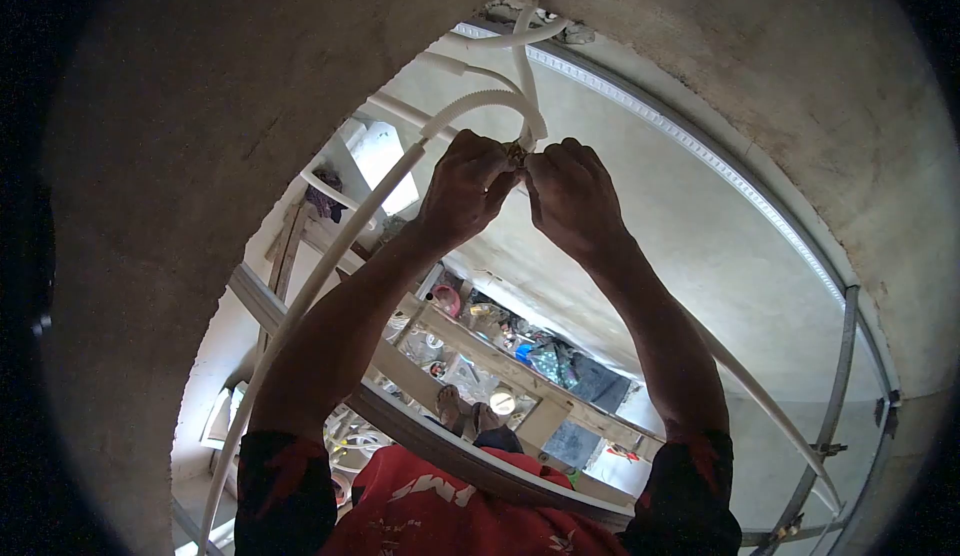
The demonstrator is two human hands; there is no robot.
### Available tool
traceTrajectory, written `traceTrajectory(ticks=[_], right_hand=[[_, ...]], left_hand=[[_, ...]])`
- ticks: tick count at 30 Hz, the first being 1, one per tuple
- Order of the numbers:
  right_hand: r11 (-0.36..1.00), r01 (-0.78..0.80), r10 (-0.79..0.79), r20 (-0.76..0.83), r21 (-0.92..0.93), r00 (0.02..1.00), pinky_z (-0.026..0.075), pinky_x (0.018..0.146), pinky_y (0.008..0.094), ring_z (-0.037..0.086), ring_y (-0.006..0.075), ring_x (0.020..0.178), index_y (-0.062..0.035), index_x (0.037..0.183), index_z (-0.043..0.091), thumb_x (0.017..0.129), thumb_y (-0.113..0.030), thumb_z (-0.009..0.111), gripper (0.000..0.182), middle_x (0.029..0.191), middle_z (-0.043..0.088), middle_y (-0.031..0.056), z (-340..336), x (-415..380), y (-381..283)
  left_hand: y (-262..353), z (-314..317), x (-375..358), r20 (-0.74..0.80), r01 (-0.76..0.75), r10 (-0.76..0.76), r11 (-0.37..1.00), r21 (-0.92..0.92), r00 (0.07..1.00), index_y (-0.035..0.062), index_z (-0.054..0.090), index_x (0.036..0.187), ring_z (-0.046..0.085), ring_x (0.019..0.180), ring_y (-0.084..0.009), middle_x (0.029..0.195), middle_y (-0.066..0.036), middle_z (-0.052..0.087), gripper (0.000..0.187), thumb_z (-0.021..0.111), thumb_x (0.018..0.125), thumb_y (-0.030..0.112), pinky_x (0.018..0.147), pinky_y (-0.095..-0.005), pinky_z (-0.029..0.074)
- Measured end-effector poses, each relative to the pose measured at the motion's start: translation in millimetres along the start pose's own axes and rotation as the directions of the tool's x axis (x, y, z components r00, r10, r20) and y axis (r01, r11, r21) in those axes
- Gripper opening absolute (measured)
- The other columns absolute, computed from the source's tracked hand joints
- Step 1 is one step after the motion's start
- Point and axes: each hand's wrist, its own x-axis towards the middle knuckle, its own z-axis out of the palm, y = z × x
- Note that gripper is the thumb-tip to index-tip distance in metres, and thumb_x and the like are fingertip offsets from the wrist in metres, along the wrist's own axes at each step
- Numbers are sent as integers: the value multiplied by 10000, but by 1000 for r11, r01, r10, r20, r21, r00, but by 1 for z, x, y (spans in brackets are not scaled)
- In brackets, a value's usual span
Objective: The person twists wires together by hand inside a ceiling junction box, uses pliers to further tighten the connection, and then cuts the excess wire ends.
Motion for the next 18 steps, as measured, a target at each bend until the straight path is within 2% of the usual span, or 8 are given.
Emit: traceTrajectory(ticks=[5,7,10,12,14,16,17,18], right_hand=[[998,15,-14,20,-55,1000,521,746,444,596,287,794,-37,833,608,834,-42,743,135,800,581,117,-1,2,-4],[997,21,-19,18,-79,1000,520,746,444,593,288,785,-35,825,606,837,-42,737,132,789,574,119,1,2,-6],[997,-33,34,15,-67,999,525,724,454,605,300,751,-33,811,604,862,-77,719,133,755,578,119,7,5,-9],[983,-178,179,32,-37,983,534,701,487,640,336,736,-31,813,608,902,-128,701,161,737,611,140,9,6,-13],[967,-253,252,33,23,967,538,700,502,657,356,751,-25,818,615,916,-132,686,161,751,635,158,5,5,-15],[943,-322,320,38,87,947,542,698,517,674,376,766,-19,823,622,930,-136,671,165,766,659,175,2,6,-14],[922,-359,355,51,145,933,547,710,519,683,390,781,-13,828,637,938,-141,654,170,785,674,194,2,5,-11],[896,-396,390,67,201,918,553,723,521,691,405,796,-7,833,653,947,-146,636,181,803,688,213,0,5,-10]], left_hand=[[2,0,1,-22,-14,14,1000,-11,1000,37,694,948,654,911,-336,931,-131,712,195,817,800,3,772,-439,561],[2,-1,-1,26,20,-20,999,26,999,37,693,951,655,901,-339,921,-134,710,198,806,795,-7,764,-437,560],[3,2,-2,0,43,-43,997,56,999,39,686,926,670,877,-334,903,-130,708,184,799,790,-13,774,-432,559],[1,2,0,-3,27,-26,999,47,1000,40,688,921,686,854,-317,894,-126,713,160,790,807,-8,758,-421,567],[-2,-1,1,-6,8,-7,999,42,1000,41,690,916,701,831,-300,886,-121,719,137,780,824,-3,742,-410,574],[0,-9,1,-24,196,-198,979,-63,980,35,697,916,735,809,-260,886,-118,741,85,767,867,37,711,-382,592],[0,-13,0,-22,193,-194,979,-63,981,35,697,916,735,809,-260,886,-118,741,85,767,867,37,711,-382,592],[3,-21,2,-19,383,-383,924,-14,923,28,707,936,745,821,-241,899,-123,752,88,766,883,67,706,-370,597]])
